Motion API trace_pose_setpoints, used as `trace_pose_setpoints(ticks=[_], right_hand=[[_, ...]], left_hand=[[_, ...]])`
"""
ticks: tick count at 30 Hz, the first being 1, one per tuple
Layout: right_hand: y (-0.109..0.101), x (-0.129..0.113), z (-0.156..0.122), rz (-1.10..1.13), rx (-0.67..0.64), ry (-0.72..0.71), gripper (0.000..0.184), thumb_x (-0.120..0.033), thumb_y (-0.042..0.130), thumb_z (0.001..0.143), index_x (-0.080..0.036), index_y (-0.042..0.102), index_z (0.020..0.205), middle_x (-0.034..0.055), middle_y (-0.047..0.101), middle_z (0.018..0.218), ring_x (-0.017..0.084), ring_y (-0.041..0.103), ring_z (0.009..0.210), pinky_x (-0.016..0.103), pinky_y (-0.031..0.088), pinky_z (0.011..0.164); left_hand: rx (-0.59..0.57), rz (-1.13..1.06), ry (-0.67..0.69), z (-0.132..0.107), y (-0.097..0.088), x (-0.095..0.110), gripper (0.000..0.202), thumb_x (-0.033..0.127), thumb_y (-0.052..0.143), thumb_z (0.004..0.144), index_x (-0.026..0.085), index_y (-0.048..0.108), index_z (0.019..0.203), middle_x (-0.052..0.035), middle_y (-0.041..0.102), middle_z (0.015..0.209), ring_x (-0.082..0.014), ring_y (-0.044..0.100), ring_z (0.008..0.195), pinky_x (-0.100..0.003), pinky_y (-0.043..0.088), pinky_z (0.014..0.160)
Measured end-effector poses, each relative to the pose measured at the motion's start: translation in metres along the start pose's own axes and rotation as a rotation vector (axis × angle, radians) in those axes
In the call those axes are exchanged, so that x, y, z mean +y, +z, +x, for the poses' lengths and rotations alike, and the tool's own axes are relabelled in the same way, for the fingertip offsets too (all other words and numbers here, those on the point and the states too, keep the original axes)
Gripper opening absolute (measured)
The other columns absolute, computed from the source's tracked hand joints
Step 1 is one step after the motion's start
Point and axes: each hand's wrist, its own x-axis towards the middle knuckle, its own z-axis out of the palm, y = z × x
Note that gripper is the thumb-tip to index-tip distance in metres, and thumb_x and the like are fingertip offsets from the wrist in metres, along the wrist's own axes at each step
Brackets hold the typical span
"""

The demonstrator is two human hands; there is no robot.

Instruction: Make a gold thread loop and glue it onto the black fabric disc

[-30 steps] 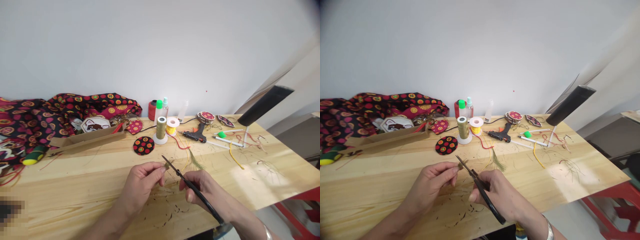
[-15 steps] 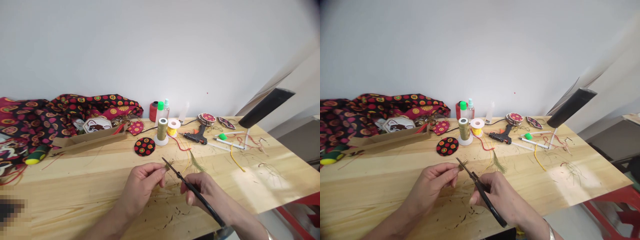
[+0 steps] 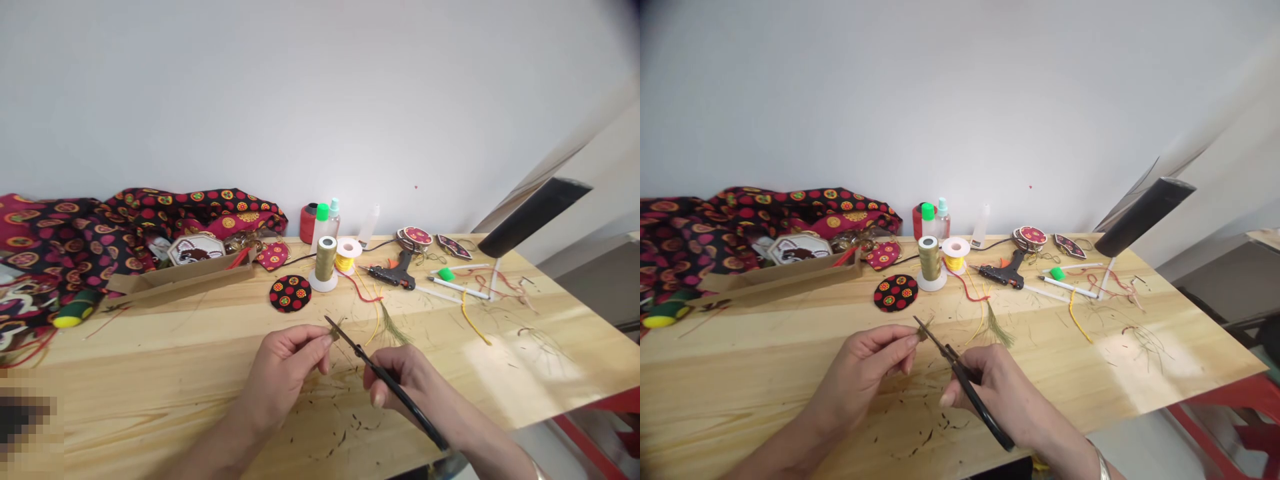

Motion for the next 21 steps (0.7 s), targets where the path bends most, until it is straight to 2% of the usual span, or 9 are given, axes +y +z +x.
trace_pose_setpoints(ticks=[7, 12, 15, 17, 19, 21], right_hand=[[0.004, 0.008, 0.005, -0.046, 0.053, 0.034, 0.025, -0.035, 0.062, 0.072, -0.012, 0.060, 0.063, -0.0048, 0.039, 0.051, 0.007, 0.030, 0.049, 0.020, 0.021, 0.044], [0.003, 0.015, 0.007, -0.100, 0.169, -0.003, 0.031, -0.042, 0.059, 0.073, -0.014, 0.055, 0.060, -0.0045, 0.040, 0.051, 0.008, 0.033, 0.049, 0.020, 0.025, 0.045], [-0.014, 0.018, 0.003, -0.361, 0.372, 0.008, 0.033, -0.047, 0.059, 0.072, -0.016, 0.053, 0.061, -0.0030, 0.045, 0.053, 0.010, 0.038, 0.050, 0.021, 0.028, 0.047], [-0.033, 0.022, -0.004, -0.627, 0.506, 0.096, 0.031, -0.048, 0.057, 0.073, -0.018, 0.054, 0.063, -0.0012, 0.050, 0.052, 0.013, 0.044, 0.048, 0.023, 0.029, 0.047], [-0.054, 0.028, -0.012, -0.820, 0.573, 0.230, 0.028, -0.045, 0.051, 0.077, -0.019, 0.056, 0.068, 0.0023, 0.057, 0.057, 0.017, 0.051, 0.052, 0.024, 0.033, 0.050], [-0.072, 0.035, -0.020, -0.933, 0.541, 0.293, 0.025, -0.040, 0.045, 0.081, -0.019, 0.055, 0.072, 0.0064, 0.063, 0.066, 0.019, 0.057, 0.058, 0.025, 0.037, 0.053]], left_hand=[[0.008, -0.004, 0.004, 0.001, 0.000, -0.002, 0.023, 0.029, 0.059, 0.077, 0.016, 0.064, 0.059, 0.0035, 0.054, 0.050, -0.0098, 0.043, 0.052, -0.023, 0.034, 0.056], [0.021, 0.004, -0.005, 0.002, -0.001, -0.002, 0.021, 0.031, 0.060, 0.076, 0.016, 0.067, 0.063, 0.0035, 0.054, 0.050, -0.0095, 0.043, 0.052, -0.023, 0.033, 0.056], [0.020, -0.029, -0.013, 0.003, -0.002, -0.003, 0.022, 0.031, 0.061, 0.076, 0.016, 0.065, 0.061, 0.0031, 0.054, 0.050, -0.0093, 0.043, 0.052, -0.023, 0.033, 0.055], [0.018, -0.075, -0.021, 0.003, -0.002, -0.003, 0.021, 0.031, 0.062, 0.076, 0.016, 0.065, 0.060, 0.0031, 0.054, 0.050, -0.0093, 0.043, 0.052, -0.023, 0.034, 0.056], [0.020, -0.119, -0.034, 0.003, -0.001, -0.003, 0.021, 0.030, 0.063, 0.075, 0.016, 0.064, 0.060, 0.0031, 0.053, 0.051, -0.0091, 0.043, 0.053, -0.023, 0.034, 0.056], [0.016, -0.145, -0.045, 0.003, -0.001, -0.003, 0.020, 0.030, 0.063, 0.075, 0.016, 0.064, 0.060, 0.0031, 0.053, 0.051, -0.0089, 0.042, 0.053, -0.023, 0.034, 0.057]])
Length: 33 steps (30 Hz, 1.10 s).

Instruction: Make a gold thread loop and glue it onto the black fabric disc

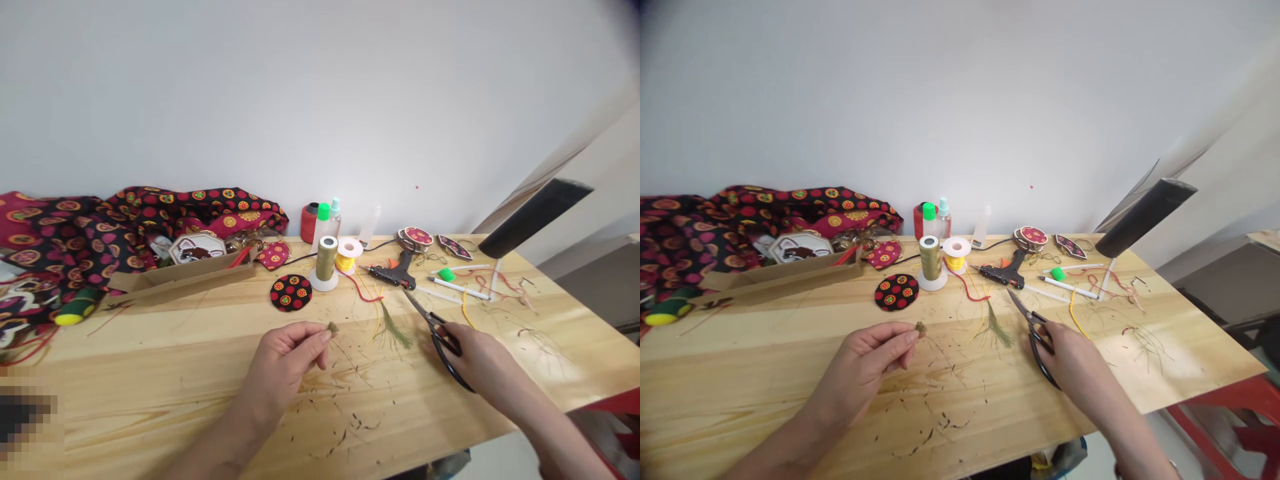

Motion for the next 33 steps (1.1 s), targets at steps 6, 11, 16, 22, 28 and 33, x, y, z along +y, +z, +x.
trace_pose_setpoints(ticks=[6, 11, 16, 22, 28, 33], right_hand=[[-0.011, 0.023, 0.008, -0.191, -0.081, 0.045, 0.019, -0.024, 0.042, 0.080, -0.018, 0.056, 0.068, 0.0082, 0.066, 0.071, 0.021, 0.063, 0.065, 0.024, 0.040, 0.053], [-0.008, 0.010, 0.015, -0.409, 0.111, -0.004, 0.019, -0.017, 0.047, 0.079, -0.015, 0.056, 0.062, 0.0135, 0.065, 0.069, 0.025, 0.063, 0.071, 0.028, 0.039, 0.057], [-0.002, -0.005, 0.026, -0.398, 0.074, -0.040, 0.016, -0.020, 0.047, 0.081, -0.015, 0.055, 0.068, 0.0113, 0.063, 0.067, 0.022, 0.063, 0.069, 0.027, 0.039, 0.056], [-0.007, 0.020, 0.024, -0.296, 0.024, 0.102, 0.021, -0.028, 0.043, 0.084, -0.017, 0.056, 0.071, 0.0116, 0.066, 0.072, 0.024, 0.064, 0.068, 0.028, 0.039, 0.051], [-0.020, -0.001, 0.015, -0.109, 0.249, 0.056, 0.025, -0.025, 0.041, 0.087, -0.015, 0.064, 0.086, 0.0138, 0.066, 0.093, 0.028, 0.062, 0.086, 0.036, 0.045, 0.067], [-0.023, -0.080, 0.025, 0.740, -0.193, -0.570, 0.040, -0.033, 0.063, 0.077, -0.020, 0.057, 0.115, 0.0055, 0.061, 0.096, 0.015, 0.058, 0.082, 0.028, 0.048, 0.071]], left_hand=[[-0.016, 0.002, -0.002, 0.000, 0.000, -0.003, 0.019, 0.031, 0.063, 0.075, 0.016, 0.066, 0.064, 0.0026, 0.055, 0.051, -0.0089, 0.042, 0.053, -0.023, 0.033, 0.057], [-0.015, 0.027, -0.016, 0.000, 0.001, -0.002, 0.019, 0.032, 0.063, 0.075, 0.015, 0.067, 0.066, 0.0023, 0.055, 0.052, -0.0096, 0.043, 0.053, -0.024, 0.033, 0.057], [0.008, 0.035, 0.008, 0.002, -0.001, -0.001, 0.018, 0.030, 0.063, 0.075, 0.015, 0.066, 0.064, 0.0026, 0.054, 0.051, -0.0100, 0.043, 0.053, -0.024, 0.033, 0.057], [0.018, 0.024, -0.004, 0.002, -0.001, 0.001, 0.017, 0.031, 0.064, 0.074, 0.016, 0.067, 0.066, 0.0026, 0.054, 0.051, -0.0100, 0.043, 0.053, -0.024, 0.034, 0.057], [-0.017, 0.038, -0.013, 0.001, 0.002, 0.000, 0.019, 0.029, 0.062, 0.075, 0.015, 0.066, 0.062, 0.0024, 0.054, 0.050, -0.0091, 0.042, 0.051, -0.024, 0.033, 0.056], [-0.004, 0.018, -0.056, 0.000, 0.003, 0.011, 0.021, 0.030, 0.063, 0.074, 0.015, 0.063, 0.059, 0.0030, 0.053, 0.050, -0.0086, 0.040, 0.050, -0.023, 0.030, 0.053]])
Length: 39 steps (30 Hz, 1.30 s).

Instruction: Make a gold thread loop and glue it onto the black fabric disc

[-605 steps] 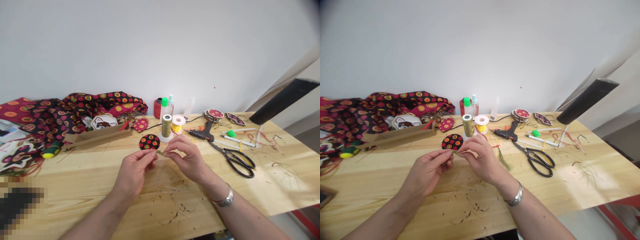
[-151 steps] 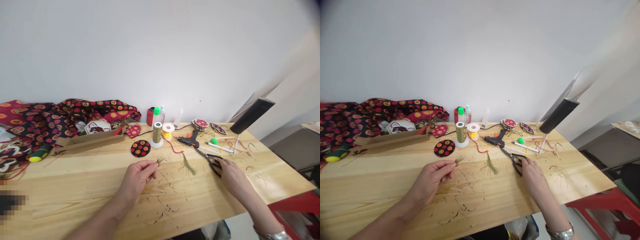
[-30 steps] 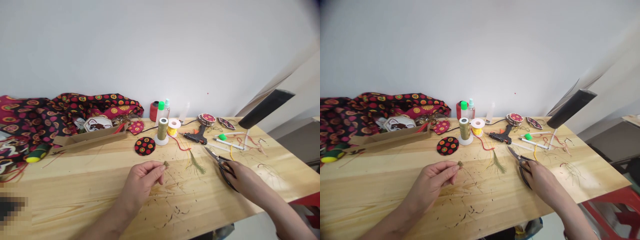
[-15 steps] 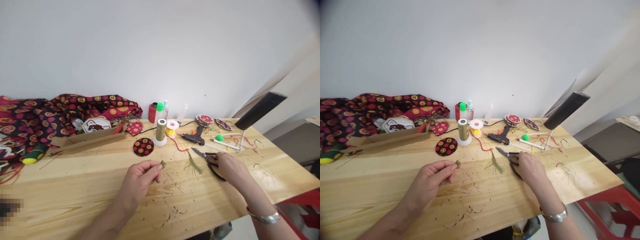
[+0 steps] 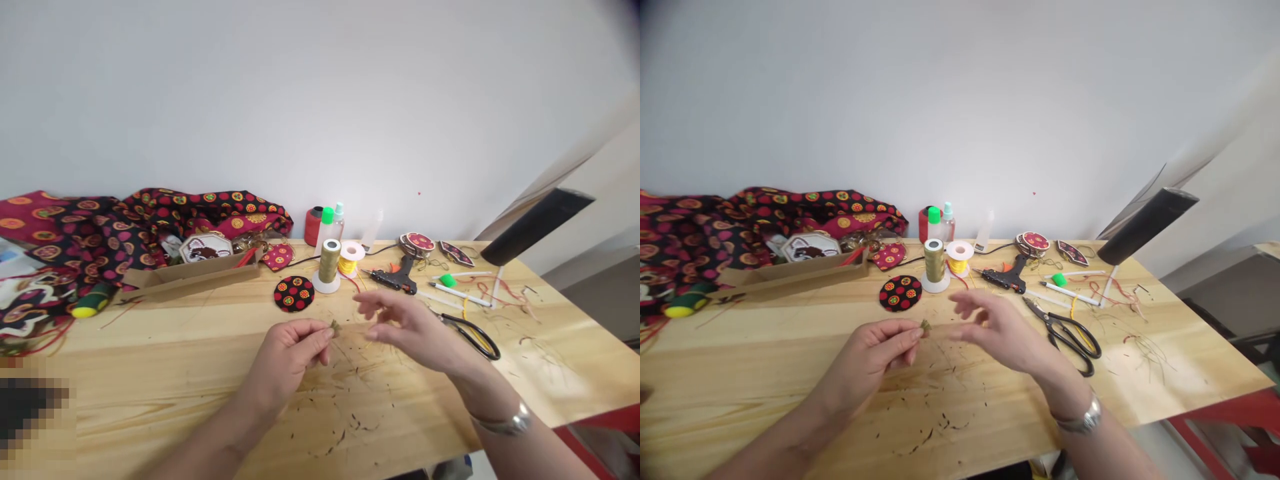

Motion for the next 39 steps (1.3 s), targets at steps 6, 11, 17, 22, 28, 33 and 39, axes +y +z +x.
trace_pose_setpoints(ticks=[6, 11, 17, 22, 28, 33, 39], right_hand=[[0.033, -0.014, 0.047, 0.317, -0.303, -0.134, 0.045, -0.023, 0.075, 0.065, -0.017, 0.062, 0.108, -0.0007, 0.059, 0.079, 0.010, 0.052, 0.071, 0.024, 0.045, 0.066], [0.051, 0.007, 0.052, 0.476, -0.234, -0.131, 0.038, -0.029, 0.073, 0.069, -0.018, 0.064, 0.103, -0.0007, 0.064, 0.078, 0.010, 0.057, 0.069, 0.026, 0.048, 0.068], [0.052, 0.013, 0.052, 0.489, -0.196, -0.127, 0.032, -0.031, 0.072, 0.070, -0.018, 0.067, 0.098, -0.0004, 0.066, 0.077, 0.010, 0.059, 0.068, 0.025, 0.050, 0.066], [0.050, 0.014, 0.052, 0.441, -0.193, -0.213, 0.023, -0.022, 0.068, 0.074, -0.016, 0.068, 0.096, 0.0024, 0.067, 0.083, 0.012, 0.060, 0.073, 0.027, 0.050, 0.070], [0.052, 0.015, 0.052, 0.428, -0.108, -0.298, 0.014, -0.021, 0.067, 0.075, -0.019, 0.072, 0.088, 0.0017, 0.067, 0.078, 0.012, 0.061, 0.072, 0.026, 0.049, 0.068], [0.053, 0.014, 0.052, 0.366, -0.029, -0.322, 0.008, -0.024, 0.065, 0.078, -0.018, 0.070, 0.075, 0.0008, 0.066, 0.072, 0.011, 0.059, 0.066, 0.023, 0.049, 0.063], [0.053, 0.010, 0.048, 0.023, 0.056, -0.404, 0.014, -0.016, 0.052, 0.085, -0.016, 0.063, 0.075, 0.0005, 0.065, 0.073, 0.009, 0.056, 0.066, 0.021, 0.045, 0.064]], left_hand=[[0.002, 0.079, -0.001, -0.001, -0.011, 0.023, 0.025, 0.027, 0.060, 0.073, 0.015, 0.061, 0.052, 0.0025, 0.049, 0.047, -0.0083, 0.034, 0.048, -0.024, 0.024, 0.049], [-0.036, -0.002, -0.016, 0.009, -0.021, 0.016, 0.030, 0.028, 0.062, 0.073, 0.015, 0.056, 0.047, 0.0030, 0.048, 0.045, -0.0077, 0.031, 0.046, -0.024, 0.022, 0.048], [-0.062, -0.034, -0.031, 0.016, -0.024, 0.001, 0.023, 0.029, 0.063, 0.073, 0.014, 0.062, 0.057, 0.0027, 0.050, 0.045, -0.0080, 0.031, 0.047, -0.024, 0.022, 0.048], [-0.064, 0.005, -0.025, 0.016, -0.027, -0.005, 0.025, 0.028, 0.063, 0.073, 0.014, 0.059, 0.053, 0.0024, 0.050, 0.045, -0.0083, 0.032, 0.047, -0.025, 0.023, 0.049], [-0.079, -0.008, -0.030, 0.016, -0.027, -0.006, 0.026, 0.026, 0.061, 0.074, 0.015, 0.059, 0.050, 0.0022, 0.050, 0.045, -0.0081, 0.032, 0.047, -0.025, 0.023, 0.049], [-0.088, -0.122, -0.083, 0.015, -0.025, -0.006, 0.020, 0.026, 0.065, 0.072, 0.013, 0.063, 0.056, 0.0026, 0.051, 0.046, -0.0065, 0.031, 0.045, -0.024, 0.020, 0.046], [-0.115, -0.258, -0.124, 0.015, -0.025, -0.008, 0.017, 0.027, 0.067, 0.072, 0.011, 0.067, 0.068, 0.0036, 0.049, 0.045, -0.0045, 0.031, 0.043, -0.023, 0.018, 0.046]])
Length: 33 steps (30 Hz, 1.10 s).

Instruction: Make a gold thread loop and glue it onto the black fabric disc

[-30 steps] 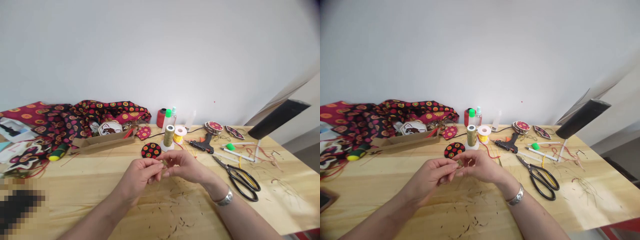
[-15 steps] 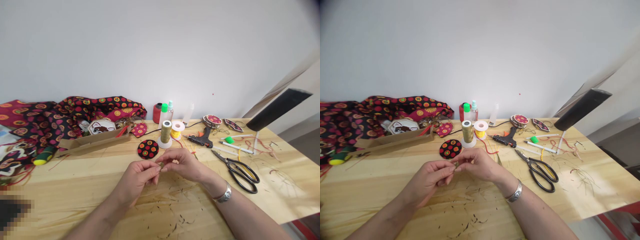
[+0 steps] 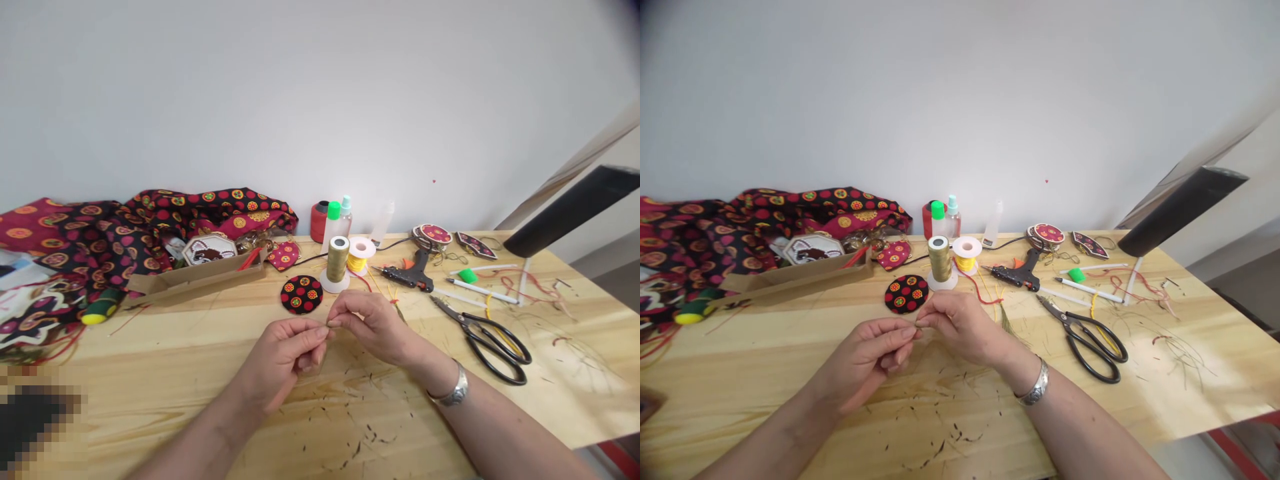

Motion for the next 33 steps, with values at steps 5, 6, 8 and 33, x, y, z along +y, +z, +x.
trace_pose_setpoints(ticks=[5, 6, 8, 33], right_hand=[[-0.002, -0.003, -0.001, 0.034, -0.007, 0.077, 0.018, -0.020, 0.047, 0.088, -0.016, 0.061, 0.078, 0.0010, 0.062, 0.073, 0.010, 0.054, 0.067, 0.022, 0.045, 0.065], [-0.003, -0.003, -0.001, 0.074, 0.003, 0.102, 0.018, -0.021, 0.046, 0.089, -0.016, 0.062, 0.084, 0.0015, 0.062, 0.075, 0.010, 0.055, 0.070, 0.023, 0.046, 0.067], [-0.005, -0.002, 0.000, 0.162, 0.014, 0.109, 0.018, -0.024, 0.048, 0.088, -0.016, 0.063, 0.097, 0.0029, 0.064, 0.082, 0.012, 0.056, 0.076, 0.026, 0.047, 0.071], [0.017, -0.006, -0.004, -0.303, 0.122, 0.078, 0.015, -0.013, 0.053, 0.083, -0.017, 0.054, 0.069, 0.0001, 0.057, 0.068, 0.011, 0.051, 0.065, 0.022, 0.038, 0.059]], left_hand=[[0.029, -0.005, 0.023, 0.000, 0.000, 0.000, 0.017, 0.025, 0.067, 0.073, 0.011, 0.067, 0.064, 0.0031, 0.050, 0.045, -0.0042, 0.031, 0.044, -0.023, 0.019, 0.047], [0.036, -0.005, 0.028, 0.000, 0.000, 0.000, 0.016, 0.025, 0.067, 0.073, 0.011, 0.067, 0.064, 0.0031, 0.050, 0.045, -0.0043, 0.031, 0.044, -0.023, 0.019, 0.048], [0.038, 0.001, 0.033, -0.001, 0.000, 0.000, 0.016, 0.025, 0.066, 0.073, 0.011, 0.067, 0.065, 0.0032, 0.050, 0.045, -0.0045, 0.031, 0.044, -0.023, 0.019, 0.048], [0.243, 0.746, 0.331, -0.003, 0.001, -0.009, 0.027, 0.034, 0.051, 0.083, 0.018, 0.070, 0.094, 0.0040, 0.053, 0.057, -0.0098, 0.045, 0.054, -0.020, 0.035, 0.053]])
